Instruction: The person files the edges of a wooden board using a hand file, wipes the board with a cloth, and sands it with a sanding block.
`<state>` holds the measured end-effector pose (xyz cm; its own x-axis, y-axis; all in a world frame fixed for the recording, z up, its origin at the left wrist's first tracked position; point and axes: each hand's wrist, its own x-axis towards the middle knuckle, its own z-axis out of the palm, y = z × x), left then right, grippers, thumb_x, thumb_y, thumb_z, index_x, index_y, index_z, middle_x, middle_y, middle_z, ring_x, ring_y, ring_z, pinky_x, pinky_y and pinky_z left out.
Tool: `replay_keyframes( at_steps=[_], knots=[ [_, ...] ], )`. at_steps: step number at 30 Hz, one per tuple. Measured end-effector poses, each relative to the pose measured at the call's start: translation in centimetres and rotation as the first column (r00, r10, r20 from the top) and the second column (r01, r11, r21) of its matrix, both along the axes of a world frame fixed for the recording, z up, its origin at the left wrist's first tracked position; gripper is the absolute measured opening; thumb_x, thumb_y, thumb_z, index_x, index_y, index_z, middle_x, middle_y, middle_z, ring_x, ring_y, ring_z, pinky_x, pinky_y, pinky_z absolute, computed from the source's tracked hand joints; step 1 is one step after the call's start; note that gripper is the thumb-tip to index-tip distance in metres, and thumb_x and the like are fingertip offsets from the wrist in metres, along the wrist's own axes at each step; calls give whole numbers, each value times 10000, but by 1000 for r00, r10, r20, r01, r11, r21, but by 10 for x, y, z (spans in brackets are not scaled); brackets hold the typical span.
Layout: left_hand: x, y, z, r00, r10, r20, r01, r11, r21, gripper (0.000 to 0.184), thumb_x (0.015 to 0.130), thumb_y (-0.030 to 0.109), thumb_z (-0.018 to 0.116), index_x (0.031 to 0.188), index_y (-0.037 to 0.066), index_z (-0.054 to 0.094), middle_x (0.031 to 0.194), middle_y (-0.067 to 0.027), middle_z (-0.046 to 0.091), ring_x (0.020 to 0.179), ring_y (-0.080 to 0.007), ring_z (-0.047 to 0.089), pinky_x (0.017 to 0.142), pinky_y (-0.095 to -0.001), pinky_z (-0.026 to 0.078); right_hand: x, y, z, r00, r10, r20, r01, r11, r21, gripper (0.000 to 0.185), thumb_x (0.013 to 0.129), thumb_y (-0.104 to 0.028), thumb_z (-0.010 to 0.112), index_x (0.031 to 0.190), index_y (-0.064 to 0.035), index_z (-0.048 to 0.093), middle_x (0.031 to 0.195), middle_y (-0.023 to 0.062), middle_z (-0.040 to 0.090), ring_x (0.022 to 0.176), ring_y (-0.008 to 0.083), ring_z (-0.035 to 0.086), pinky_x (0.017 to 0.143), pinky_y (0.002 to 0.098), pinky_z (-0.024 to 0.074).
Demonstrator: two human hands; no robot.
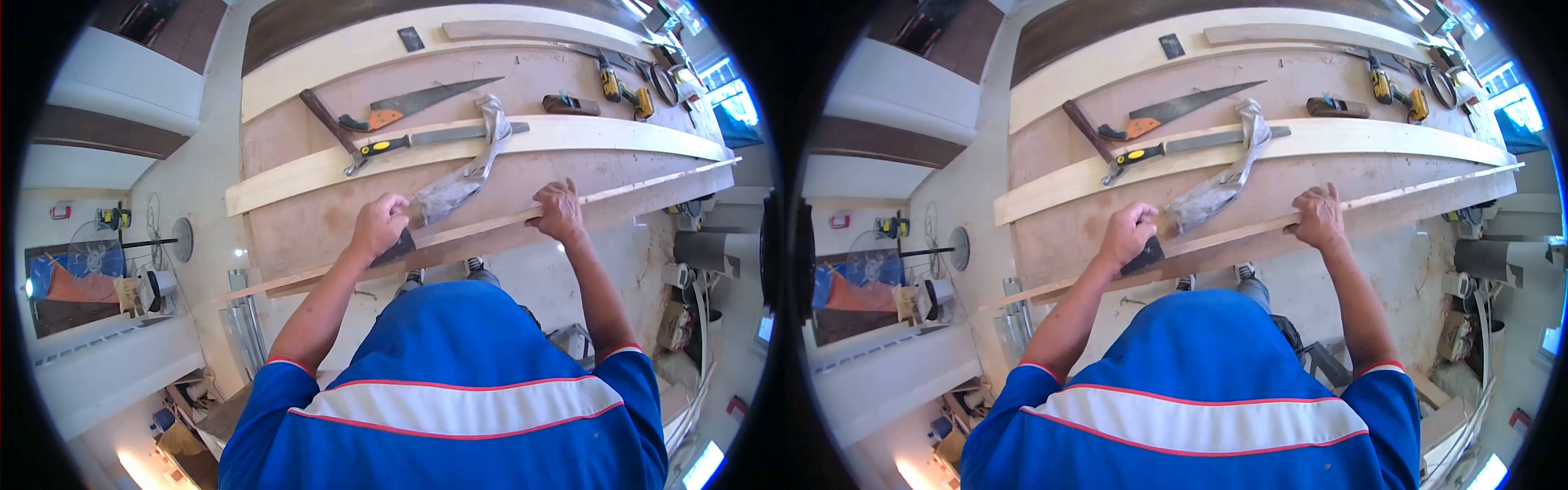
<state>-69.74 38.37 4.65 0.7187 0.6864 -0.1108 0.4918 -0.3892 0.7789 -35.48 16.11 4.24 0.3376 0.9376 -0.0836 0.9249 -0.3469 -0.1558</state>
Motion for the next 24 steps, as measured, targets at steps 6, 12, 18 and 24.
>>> replay_keyframes(
  at_steps=[6, 12, 18, 24],
  knots=[
    [5, -5, -25, 929, -205, -309, 282, 931, 230, 236, 937, 278, 640, 909, 45, 671, 813, -202, 714, 756, -383, 709, 690, -495, 551, -25, 13, 14, 974, -209, 87, 221, 959, -176, 558, 561, -389, 957, 1034, -158, 770, 1181, 34, 708, 1355, 247, 511, 1228, 581, 241],
    [-4, -15, -25, 961, -182, -210, 252, 889, 382, 278, 991, 314, 586, 840, 82, 609, 697, -181, 687, 620, -389, 678, 567, -513, 532, -6, -3, -7, 870, -467, 161, 484, 871, -90, 945, 654, -367, 917, 1480, -190, 494, 1605, 138, 390, 1556, 350, 193, 1259, 582, 147],
    [-30, -1, -23, 953, -171, -251, 262, 880, 396, 275, 1005, 320, 574, 870, 83, 614, 709, -180, 693, 624, -393, 681, 574, -520, 536, 113, -67, -85, 331, -717, -614, 943, 274, 189, 957, 757, -357, 811, 1536, -9, 376, 1616, 257, 322, 1501, 382, 323, 1140, 596, 370],
    [-26, -4, -26, 963, -152, -221, 224, 910, 349, 258, 1021, 310, 561, 905, 87, 623, 708, -198, 684, 644, -412, 680, 580, -531, 529, 130, -22, -62, -206, -635, -745, 979, -129, -160, 635, 810, -327, 723, 1278, 86, 607, 1355, 253, 580, 1167, 368, 627, 942, 466, 568]
  ],
)
